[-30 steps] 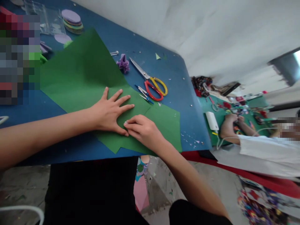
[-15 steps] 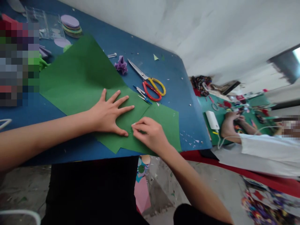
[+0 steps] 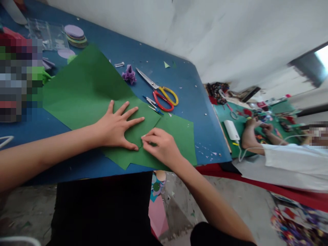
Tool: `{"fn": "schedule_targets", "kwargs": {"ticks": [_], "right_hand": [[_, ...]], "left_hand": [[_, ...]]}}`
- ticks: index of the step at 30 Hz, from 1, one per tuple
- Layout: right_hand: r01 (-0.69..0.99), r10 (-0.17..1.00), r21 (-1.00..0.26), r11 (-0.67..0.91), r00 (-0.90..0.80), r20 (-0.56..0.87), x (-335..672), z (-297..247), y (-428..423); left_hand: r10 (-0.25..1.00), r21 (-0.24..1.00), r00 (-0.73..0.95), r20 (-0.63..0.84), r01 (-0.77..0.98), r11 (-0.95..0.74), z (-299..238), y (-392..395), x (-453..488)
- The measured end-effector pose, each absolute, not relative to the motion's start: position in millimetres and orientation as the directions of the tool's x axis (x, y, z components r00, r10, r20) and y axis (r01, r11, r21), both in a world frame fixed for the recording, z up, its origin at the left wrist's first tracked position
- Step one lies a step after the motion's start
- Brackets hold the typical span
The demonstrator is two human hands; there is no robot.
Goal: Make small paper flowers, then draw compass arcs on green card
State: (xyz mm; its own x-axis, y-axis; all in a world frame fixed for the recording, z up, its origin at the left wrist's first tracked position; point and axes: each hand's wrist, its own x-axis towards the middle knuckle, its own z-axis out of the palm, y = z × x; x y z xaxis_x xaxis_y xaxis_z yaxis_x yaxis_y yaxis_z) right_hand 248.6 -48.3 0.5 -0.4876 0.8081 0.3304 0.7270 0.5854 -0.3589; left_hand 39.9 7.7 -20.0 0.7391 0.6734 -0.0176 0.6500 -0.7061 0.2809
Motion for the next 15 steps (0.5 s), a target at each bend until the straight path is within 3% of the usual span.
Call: {"fn": "schedule_targets", "kwargs": {"ticks": [2,6,9,15], "right_hand": [[0.661,0.782,-0.418,0.623,-0.55,0.294,256.8,0.1,-40.0],[0.612,0.732,-0.402,0.681,-0.587,0.347,269.9,-0.3,-27.4],[0.526,0.676,-0.469,0.709,-0.697,0.239,270.6,1.0,-25.8],[0.603,0.718,-0.394,0.694,-0.624,0.308,267.5,14.1,-12.4]], "left_hand": [[0.672,0.283,0.74,-0.022,0.649,-0.706,-19.3,7.8,39.6],[0.673,0.292,0.739,-0.029,0.65,-0.701,-17.5,7.7,39.2],[0.662,0.297,0.748,-0.037,0.641,-0.708,-16.4,7.9,39.0],[0.585,0.34,0.808,-0.068,0.57,-0.748,-11.3,12.6,26.7]]}}
